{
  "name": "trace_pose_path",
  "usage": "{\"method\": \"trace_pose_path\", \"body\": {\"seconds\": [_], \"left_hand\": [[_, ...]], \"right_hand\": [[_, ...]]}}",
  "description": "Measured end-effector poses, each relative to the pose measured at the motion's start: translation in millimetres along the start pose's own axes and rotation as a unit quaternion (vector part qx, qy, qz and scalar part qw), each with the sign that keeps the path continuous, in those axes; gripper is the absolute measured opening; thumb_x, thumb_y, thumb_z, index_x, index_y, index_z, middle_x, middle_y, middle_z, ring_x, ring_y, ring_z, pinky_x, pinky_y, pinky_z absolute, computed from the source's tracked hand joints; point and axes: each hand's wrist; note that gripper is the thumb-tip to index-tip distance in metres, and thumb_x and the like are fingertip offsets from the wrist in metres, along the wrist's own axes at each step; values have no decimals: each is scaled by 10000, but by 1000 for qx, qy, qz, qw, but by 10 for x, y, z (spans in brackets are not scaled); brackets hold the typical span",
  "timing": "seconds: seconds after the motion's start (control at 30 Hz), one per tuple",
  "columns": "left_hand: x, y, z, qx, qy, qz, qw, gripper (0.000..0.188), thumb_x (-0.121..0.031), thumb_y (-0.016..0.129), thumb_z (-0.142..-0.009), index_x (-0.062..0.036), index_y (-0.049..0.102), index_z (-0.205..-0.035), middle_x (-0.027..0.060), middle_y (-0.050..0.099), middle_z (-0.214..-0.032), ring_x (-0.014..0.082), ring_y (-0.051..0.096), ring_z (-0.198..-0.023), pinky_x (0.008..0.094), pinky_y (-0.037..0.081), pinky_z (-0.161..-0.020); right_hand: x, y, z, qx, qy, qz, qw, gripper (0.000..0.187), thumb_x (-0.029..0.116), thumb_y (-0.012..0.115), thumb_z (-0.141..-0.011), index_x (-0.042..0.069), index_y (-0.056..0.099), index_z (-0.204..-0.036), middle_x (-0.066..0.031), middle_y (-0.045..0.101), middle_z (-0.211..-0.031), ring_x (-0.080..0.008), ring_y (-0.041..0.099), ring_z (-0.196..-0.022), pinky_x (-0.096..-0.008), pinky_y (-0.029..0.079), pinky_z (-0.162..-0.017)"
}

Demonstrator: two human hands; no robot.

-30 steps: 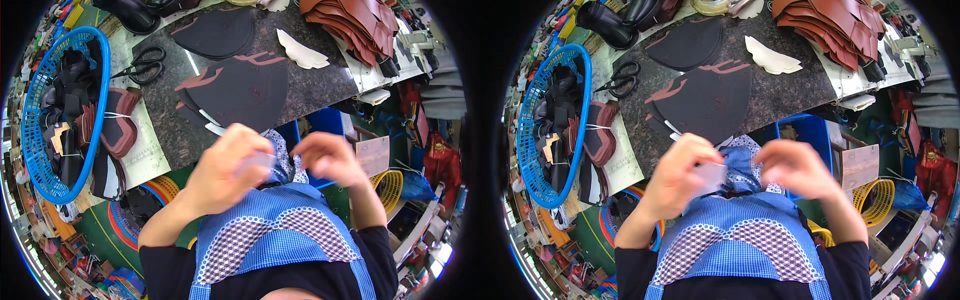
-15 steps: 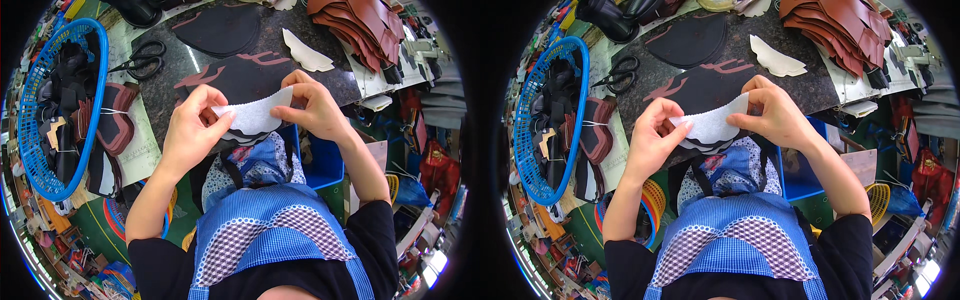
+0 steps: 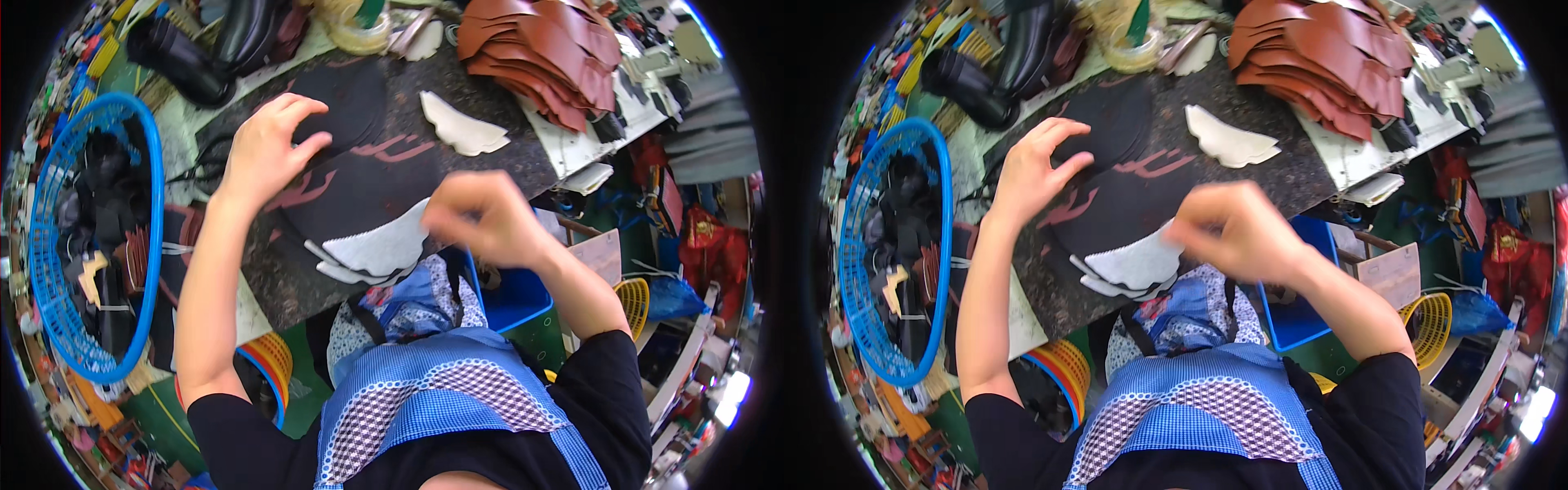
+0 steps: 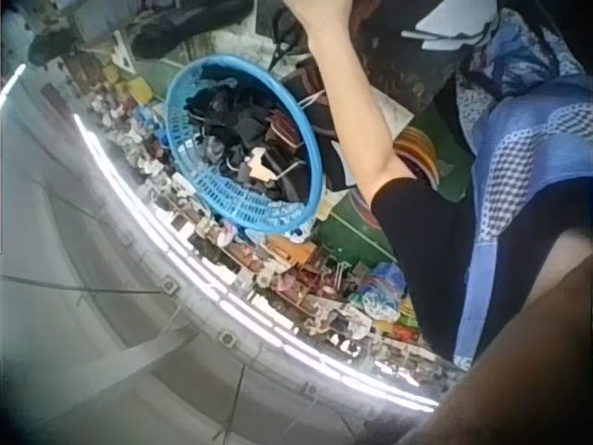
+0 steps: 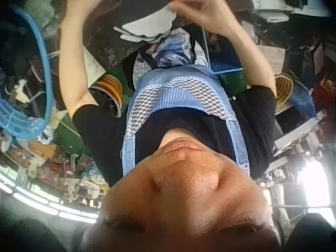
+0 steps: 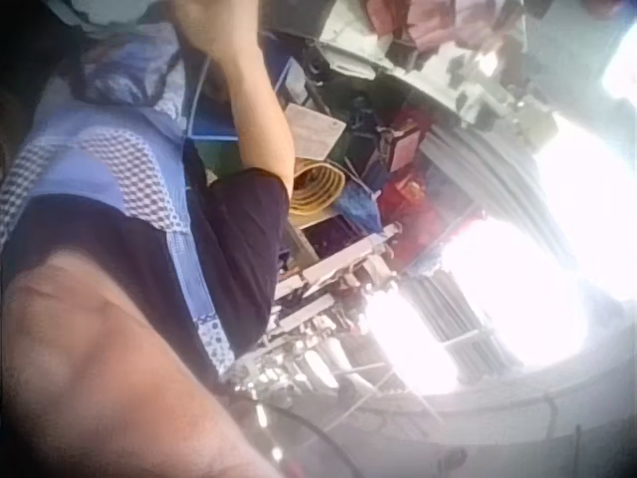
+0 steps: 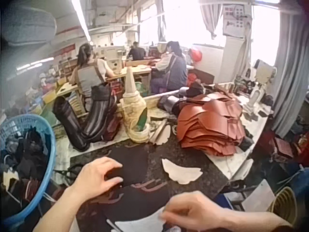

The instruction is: Applying adhesive and white fabric backing to leather shoe components at a factory workstation.

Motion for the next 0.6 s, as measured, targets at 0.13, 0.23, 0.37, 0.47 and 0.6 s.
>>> {"method": "trace_pose_path", "body": {"seconds": [0.13,0.23,0.37,0.47,0.6], "left_hand": [[394,197,-186,84,116,5,990,522,-285,850,-768,-44,697,-1205,148,649,-1343,321,598,-1271,401,481,-1070],[293,174,-142,94,161,-36,982,375,-219,788,-838,-46,715,-1162,151,680,-1274,315,653,-1182,394,540,-985],[268,202,-77,43,56,8,997,221,-96,650,-935,-27,700,-1139,180,734,-1087,357,724,-969,404,580,-839],[-114,-34,-180,-162,-17,32,986,238,-49,594,-965,4,682,-1180,177,746,-1034,347,746,-906,396,590,-789],[-897,-224,357,-31,258,-77,963,237,-60,618,-951,2,691,-1167,173,741,-1095,317,749,-953,358,606,-836]], "right_hand": [[-777,-578,30,-289,-31,404,867,261,181,786,-843,16,721,-1035,-134,664,-960,-296,617,-964,-382,498,-852],[-1067,-539,87,-285,-12,339,896,327,253,812,-781,57,698,-1016,-135,608,-1048,-357,562,-1027,-458,468,-888],[-1070,-707,-41,-213,11,243,946,283,268,792,-787,54,622,-863,-129,597,-929,-360,583,-960,-460,466,-841],[-1082,-735,-5,-234,-23,258,937,195,167,751,-845,29,616,-873,-147,614,-881,-367,615,-881,-448,492,-756],[-1110,-728,21,-285,-11,297,911,168,209,710,-873,70,627,-913,-138,629,-838,-384,637,-809,-475,513,-711]]}}
Point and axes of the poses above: each hand's wrist, its own z-axis away from the middle knuckle, its own y-axis out of the palm, x = y × z
